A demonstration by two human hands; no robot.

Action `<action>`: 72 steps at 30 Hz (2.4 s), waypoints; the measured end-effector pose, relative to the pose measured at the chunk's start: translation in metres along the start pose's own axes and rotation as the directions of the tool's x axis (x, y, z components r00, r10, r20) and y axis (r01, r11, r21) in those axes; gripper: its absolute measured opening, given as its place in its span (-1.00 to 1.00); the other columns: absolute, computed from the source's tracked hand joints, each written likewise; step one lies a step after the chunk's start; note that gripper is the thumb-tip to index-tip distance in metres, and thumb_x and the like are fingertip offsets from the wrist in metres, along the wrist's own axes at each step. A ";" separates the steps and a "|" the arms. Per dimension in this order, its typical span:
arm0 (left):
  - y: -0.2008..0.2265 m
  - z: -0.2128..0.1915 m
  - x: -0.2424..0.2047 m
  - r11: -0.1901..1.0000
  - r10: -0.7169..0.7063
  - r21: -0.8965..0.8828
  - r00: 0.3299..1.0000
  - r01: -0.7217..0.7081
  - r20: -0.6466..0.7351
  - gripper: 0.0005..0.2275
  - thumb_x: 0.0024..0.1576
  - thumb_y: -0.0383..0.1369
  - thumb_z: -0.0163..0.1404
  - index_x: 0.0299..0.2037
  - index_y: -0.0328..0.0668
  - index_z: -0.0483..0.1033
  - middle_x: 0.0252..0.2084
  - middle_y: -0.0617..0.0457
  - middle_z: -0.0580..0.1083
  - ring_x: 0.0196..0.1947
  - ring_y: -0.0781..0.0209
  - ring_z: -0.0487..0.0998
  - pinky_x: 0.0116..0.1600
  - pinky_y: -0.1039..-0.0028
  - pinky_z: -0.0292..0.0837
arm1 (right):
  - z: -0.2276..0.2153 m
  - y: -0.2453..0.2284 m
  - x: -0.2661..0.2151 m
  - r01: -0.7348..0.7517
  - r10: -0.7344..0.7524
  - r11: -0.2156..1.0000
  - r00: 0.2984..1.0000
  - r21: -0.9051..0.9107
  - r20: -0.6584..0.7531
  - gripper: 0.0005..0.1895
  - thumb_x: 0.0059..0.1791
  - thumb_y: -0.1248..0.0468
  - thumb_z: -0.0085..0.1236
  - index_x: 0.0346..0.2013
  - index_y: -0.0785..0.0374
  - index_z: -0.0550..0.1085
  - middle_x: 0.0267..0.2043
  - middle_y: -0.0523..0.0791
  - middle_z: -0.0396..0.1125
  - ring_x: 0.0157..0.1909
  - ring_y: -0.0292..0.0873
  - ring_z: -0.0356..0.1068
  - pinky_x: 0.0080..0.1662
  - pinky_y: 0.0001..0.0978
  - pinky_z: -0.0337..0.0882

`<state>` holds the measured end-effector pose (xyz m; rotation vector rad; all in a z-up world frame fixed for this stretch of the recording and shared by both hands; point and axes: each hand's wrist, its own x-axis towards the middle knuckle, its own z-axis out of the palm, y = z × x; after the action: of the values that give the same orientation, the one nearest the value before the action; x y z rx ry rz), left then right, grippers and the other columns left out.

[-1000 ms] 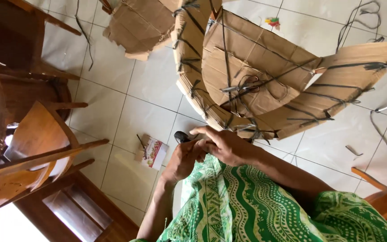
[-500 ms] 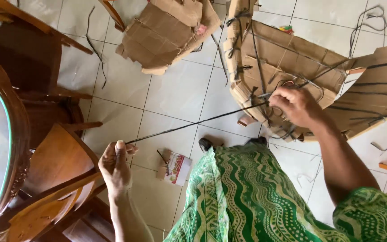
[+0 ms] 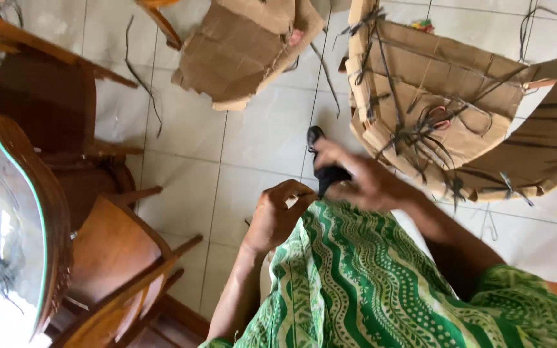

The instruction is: Tying strings to secure cardboard padding onto a curved wooden furniture frame

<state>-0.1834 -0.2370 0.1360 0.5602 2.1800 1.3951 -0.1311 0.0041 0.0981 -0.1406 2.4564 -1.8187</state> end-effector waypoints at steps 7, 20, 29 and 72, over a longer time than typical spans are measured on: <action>-0.015 -0.044 0.091 0.998 0.035 0.054 0.994 -0.029 -0.102 -0.88 0.20 -0.39 0.15 -0.39 -0.07 0.65 -0.50 0.11 0.59 -0.42 0.22 0.58 -0.12 0.43 0.51 | -0.001 0.030 0.058 -0.119 0.143 0.977 0.981 0.179 -0.128 -0.87 0.08 0.25 0.14 -0.31 0.20 0.57 -0.63 -0.14 0.32 -0.51 -0.27 0.23 -0.35 -0.37 0.33; -0.037 -0.043 0.335 0.961 -0.275 0.101 0.925 0.257 0.260 -0.92 0.23 -0.42 0.11 -0.28 -0.17 0.66 -0.45 -0.01 0.64 -0.32 0.16 0.67 0.06 0.27 0.49 | -0.181 0.110 0.136 -0.430 0.545 0.823 0.782 0.370 -0.304 -0.87 0.01 0.25 0.19 -0.35 0.24 0.58 -0.57 -0.09 0.40 -0.38 -0.23 0.30 -0.25 -0.26 0.39; -0.148 -0.038 0.436 0.728 -0.650 -0.119 0.735 0.675 0.192 -0.62 0.25 -0.19 0.05 -0.48 -0.41 0.56 -0.50 -0.11 0.54 -0.48 0.15 0.50 -0.23 0.38 0.48 | -0.253 0.288 0.112 -0.702 0.646 0.650 0.308 0.291 -0.698 -0.80 0.20 0.40 -0.02 -0.06 0.45 0.55 -0.38 0.03 0.42 -0.53 -0.16 0.30 -0.48 -0.39 0.26; -0.355 0.121 0.584 0.858 -0.469 0.482 0.652 0.178 0.595 -0.86 0.14 -0.27 0.05 -0.18 0.05 0.66 -0.25 0.03 0.64 -0.13 -0.10 0.67 -0.06 0.20 0.56 | -0.196 0.475 0.238 -0.827 0.832 0.553 0.553 0.103 -0.033 -0.74 0.05 0.14 0.12 -0.06 0.09 0.65 -0.15 0.08 0.55 0.05 0.24 0.48 0.06 0.07 0.40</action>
<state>-0.6040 0.0466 -0.3376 0.6476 1.7701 0.4157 -0.4027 0.2992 -0.3021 0.9674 1.8895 -1.4315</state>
